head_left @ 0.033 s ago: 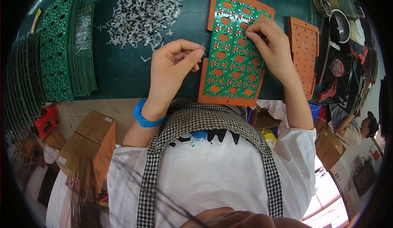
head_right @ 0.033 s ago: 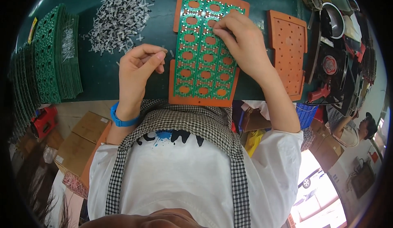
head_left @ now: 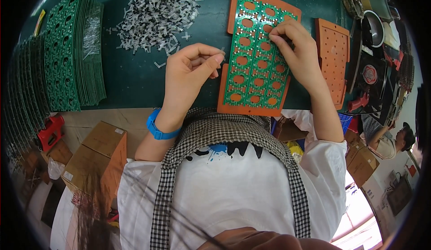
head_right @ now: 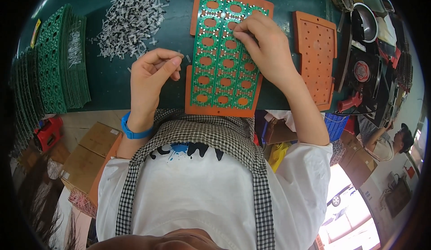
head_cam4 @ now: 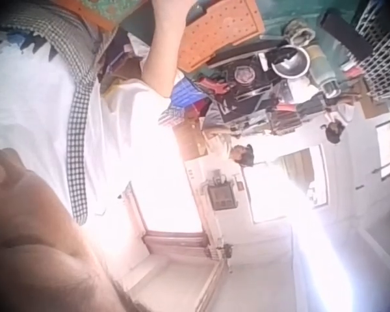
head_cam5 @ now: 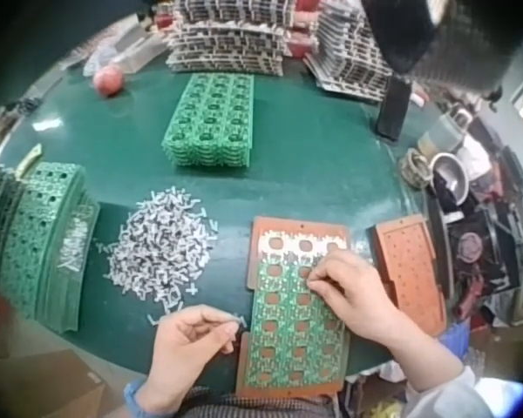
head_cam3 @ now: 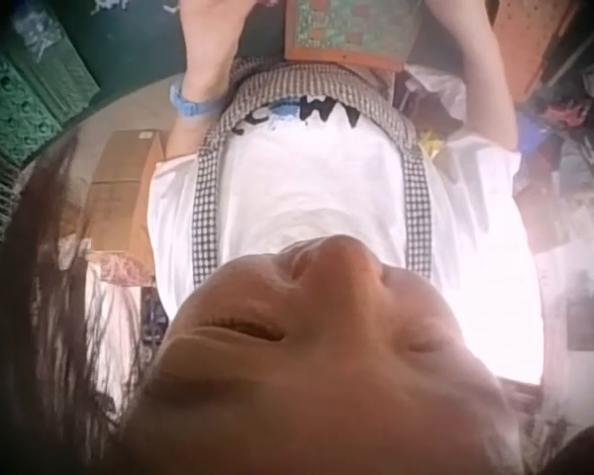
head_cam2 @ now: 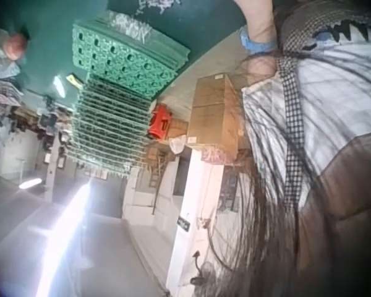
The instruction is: The person inserts electronic components by hand into green printed circuit board panels that are aligned on a workbench fixture.
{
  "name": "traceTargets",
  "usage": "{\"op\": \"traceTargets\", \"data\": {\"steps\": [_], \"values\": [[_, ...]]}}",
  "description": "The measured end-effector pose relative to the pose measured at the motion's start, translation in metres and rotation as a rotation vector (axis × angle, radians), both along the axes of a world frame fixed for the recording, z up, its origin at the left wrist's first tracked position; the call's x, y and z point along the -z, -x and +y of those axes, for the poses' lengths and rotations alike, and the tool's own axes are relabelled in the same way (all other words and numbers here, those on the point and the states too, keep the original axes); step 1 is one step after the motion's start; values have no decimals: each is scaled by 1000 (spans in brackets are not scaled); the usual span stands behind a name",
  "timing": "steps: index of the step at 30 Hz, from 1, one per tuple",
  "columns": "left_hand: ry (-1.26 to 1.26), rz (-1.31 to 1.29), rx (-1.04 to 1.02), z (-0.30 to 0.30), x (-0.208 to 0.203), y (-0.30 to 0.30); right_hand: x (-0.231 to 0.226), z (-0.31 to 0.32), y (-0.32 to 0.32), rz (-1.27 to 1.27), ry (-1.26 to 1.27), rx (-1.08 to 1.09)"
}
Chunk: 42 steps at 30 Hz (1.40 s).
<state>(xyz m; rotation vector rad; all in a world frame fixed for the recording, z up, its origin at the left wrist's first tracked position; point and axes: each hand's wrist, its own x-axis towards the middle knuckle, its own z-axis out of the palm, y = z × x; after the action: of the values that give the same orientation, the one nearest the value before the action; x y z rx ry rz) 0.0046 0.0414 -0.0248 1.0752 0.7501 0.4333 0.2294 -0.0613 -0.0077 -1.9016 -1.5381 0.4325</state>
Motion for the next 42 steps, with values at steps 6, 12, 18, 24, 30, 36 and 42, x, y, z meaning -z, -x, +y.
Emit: {"op": "traceTargets", "data": {"steps": [6, 12, 18, 24, 30, 36, 42], "values": [[24, -8, 20, 0, -2, 0, 5, -6, 7, -241, -105, -6], [25, -17, 16, 0, 0, 0, -10, 1, -3, -26, 53, -77], [22, -24, 28, 0, 2, 1, -10, 2, -2, -43, 71, -86], [10, -15, 33, 0, 3, 0, 1, -1, 2, -86, 0, -29], [12, -12, 29, -2, 3, -1, 5, -4, 2, -234, -41, -52], [-16, 12, 23, -2, 4, -1, -7, -2, -5, -314, -15, -176], [-36, 47, 46, -3, -3, -3, 2, -12, 1, -433, -86, -144]]}}
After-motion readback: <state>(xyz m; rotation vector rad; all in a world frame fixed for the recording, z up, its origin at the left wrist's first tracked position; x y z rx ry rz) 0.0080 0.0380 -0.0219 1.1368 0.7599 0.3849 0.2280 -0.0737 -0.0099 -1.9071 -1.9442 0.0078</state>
